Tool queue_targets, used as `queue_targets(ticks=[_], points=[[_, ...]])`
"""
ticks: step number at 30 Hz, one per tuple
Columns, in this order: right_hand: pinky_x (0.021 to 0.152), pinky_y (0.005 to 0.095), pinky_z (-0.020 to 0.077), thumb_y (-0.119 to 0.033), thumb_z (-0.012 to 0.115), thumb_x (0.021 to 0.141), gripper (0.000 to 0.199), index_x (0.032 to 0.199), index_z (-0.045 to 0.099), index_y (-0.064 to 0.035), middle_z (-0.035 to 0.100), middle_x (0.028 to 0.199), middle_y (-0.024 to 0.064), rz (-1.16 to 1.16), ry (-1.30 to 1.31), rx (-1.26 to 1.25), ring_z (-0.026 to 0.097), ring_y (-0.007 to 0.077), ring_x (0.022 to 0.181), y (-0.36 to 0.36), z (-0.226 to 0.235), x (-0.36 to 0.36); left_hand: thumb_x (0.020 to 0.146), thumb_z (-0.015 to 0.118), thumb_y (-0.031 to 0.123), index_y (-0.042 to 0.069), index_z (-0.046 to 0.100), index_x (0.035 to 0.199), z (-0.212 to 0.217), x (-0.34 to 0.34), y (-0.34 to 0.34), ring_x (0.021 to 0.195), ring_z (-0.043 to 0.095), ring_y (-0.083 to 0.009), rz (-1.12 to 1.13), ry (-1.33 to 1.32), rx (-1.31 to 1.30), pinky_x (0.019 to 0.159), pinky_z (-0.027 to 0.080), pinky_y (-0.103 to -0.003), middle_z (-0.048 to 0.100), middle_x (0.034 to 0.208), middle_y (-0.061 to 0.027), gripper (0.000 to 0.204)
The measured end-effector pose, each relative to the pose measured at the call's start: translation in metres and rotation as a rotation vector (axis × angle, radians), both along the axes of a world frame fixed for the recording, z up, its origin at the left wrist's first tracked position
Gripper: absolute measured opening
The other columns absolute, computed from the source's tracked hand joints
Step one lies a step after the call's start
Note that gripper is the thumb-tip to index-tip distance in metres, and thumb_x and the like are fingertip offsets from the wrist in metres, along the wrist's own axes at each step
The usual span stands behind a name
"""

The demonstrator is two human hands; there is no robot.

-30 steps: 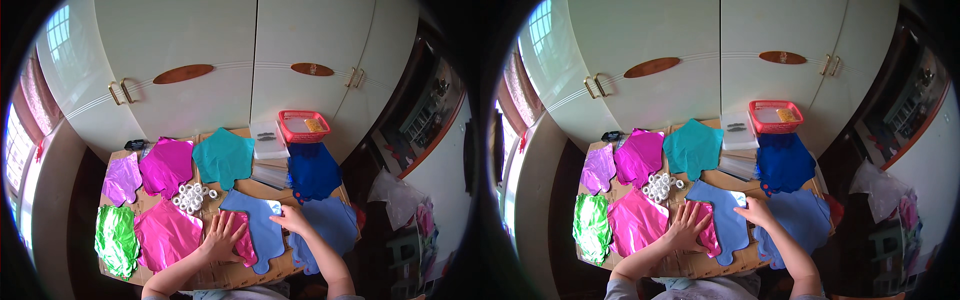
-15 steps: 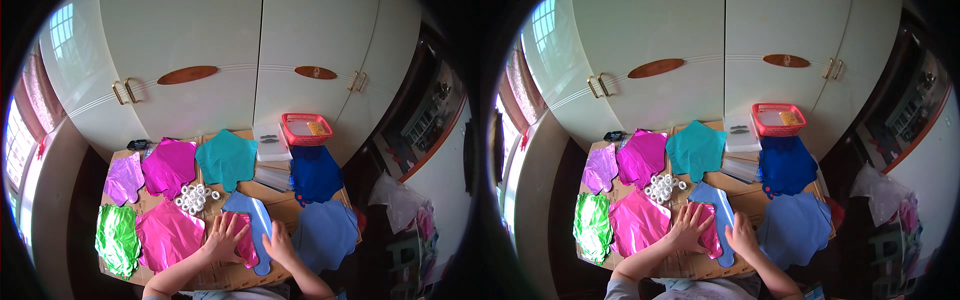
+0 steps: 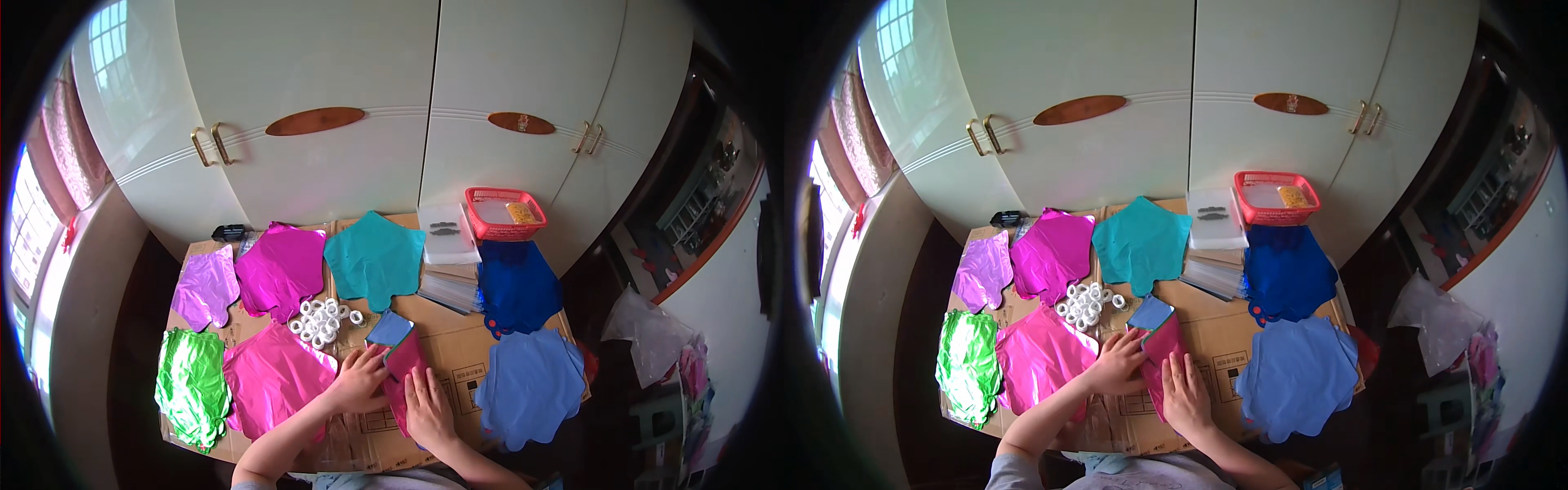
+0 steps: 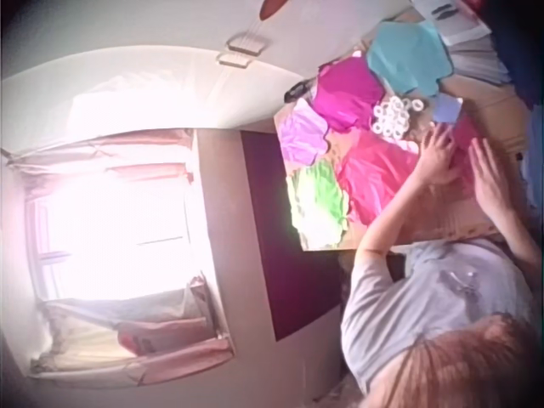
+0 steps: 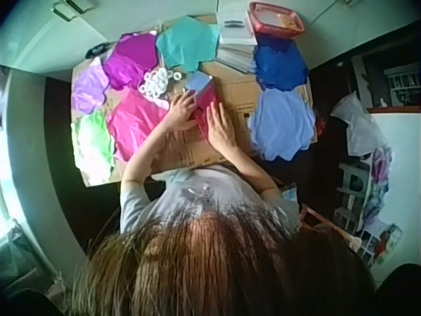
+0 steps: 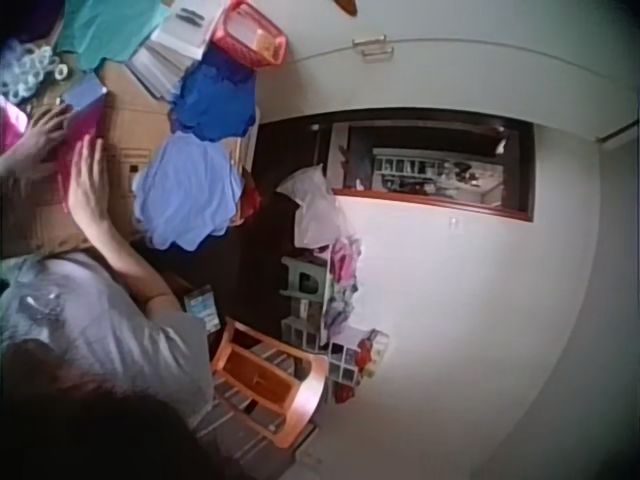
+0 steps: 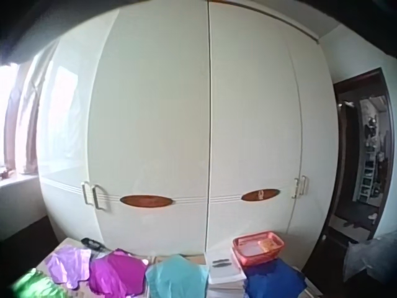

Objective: The recorder is folding colorful plastic sheets and placing them into clear plastic sleeves with cardboard inserts.

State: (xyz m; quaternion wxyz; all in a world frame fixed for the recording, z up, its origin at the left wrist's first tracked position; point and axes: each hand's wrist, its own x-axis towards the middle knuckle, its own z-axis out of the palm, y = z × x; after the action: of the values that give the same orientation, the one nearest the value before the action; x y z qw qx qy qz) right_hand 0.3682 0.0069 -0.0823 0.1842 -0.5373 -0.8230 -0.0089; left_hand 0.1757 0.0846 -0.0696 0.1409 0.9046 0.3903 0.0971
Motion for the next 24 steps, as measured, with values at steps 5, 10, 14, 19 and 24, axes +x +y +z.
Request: queue_targets(ticks=[5,10,14,19,24], points=[[0.107,0.0465,0.0334,-0.013,0.053,0.081,0.047,0.125,0.051,0.0040,0.044,0.135,0.0217,-0.001,-0.016,0.004,0.035,0.0418,0.130,0.000,0.001,-0.002,0.077,0.069,0.028,0.003,0.067,0.091,0.005,0.006,0.022,0.101,0.056,-0.0301,0.252,-0.451,-0.282,0.088,0.044,-0.043,0.062,0.100,-0.0146,0.028],[0.106,0.0466,0.0339,-0.013,0.055,0.080,0.046,0.123,0.053,0.0016,0.046,0.133,0.0194,0.014,0.026,0.009,0.037,0.0390,0.129,-0.001,0.001,-0.002,0.072,0.070,0.022,0.003,0.066,0.073,0.001,0.013,0.035,0.082,0.061,-0.0288,0.359,-0.403,-0.262,0.077,0.049,-0.039,0.063,0.083,-0.0129,0.020],[0.106,0.0469,0.0338,-0.013,0.056,0.080,0.043,0.121,0.055,0.0008,0.048,0.131,0.0182,0.022,0.036,0.004,0.039,0.0354,0.129,-0.002,0.002,-0.003,0.070,0.069,0.020,0.003,0.065,0.071,-0.001,0.010,0.040,0.076,0.062,-0.0280,0.341,-0.389,-0.267,0.072,0.050,-0.038,0.061,0.079,-0.0123,0.018],[0.107,0.0454,0.0336,-0.014,0.053,0.082,0.039,0.118,0.057,0.0005,0.051,0.128,0.0167,0.045,0.018,0.026,0.043,0.0324,0.126,-0.002,-0.002,-0.004,0.069,0.071,0.020,0.005,0.066,0.070,-0.012,0.007,0.044,0.073,0.061,-0.0260,0.333,-0.372,-0.230,0.068,0.050,-0.036,0.060,0.078,-0.0116,0.017],[0.107,0.0437,0.0331,-0.014,0.049,0.084,0.038,0.118,0.057,0.0015,0.053,0.126,0.0167,0.072,-0.010,0.035,0.045,0.0320,0.123,-0.002,0.000,-0.005,0.067,0.069,0.019,0.004,0.064,0.071,-0.008,0.004,0.046,0.075,0.061,-0.0287,0.301,-0.325,-0.251,0.071,0.050,-0.038,0.058,0.079,-0.0132,0.017]])
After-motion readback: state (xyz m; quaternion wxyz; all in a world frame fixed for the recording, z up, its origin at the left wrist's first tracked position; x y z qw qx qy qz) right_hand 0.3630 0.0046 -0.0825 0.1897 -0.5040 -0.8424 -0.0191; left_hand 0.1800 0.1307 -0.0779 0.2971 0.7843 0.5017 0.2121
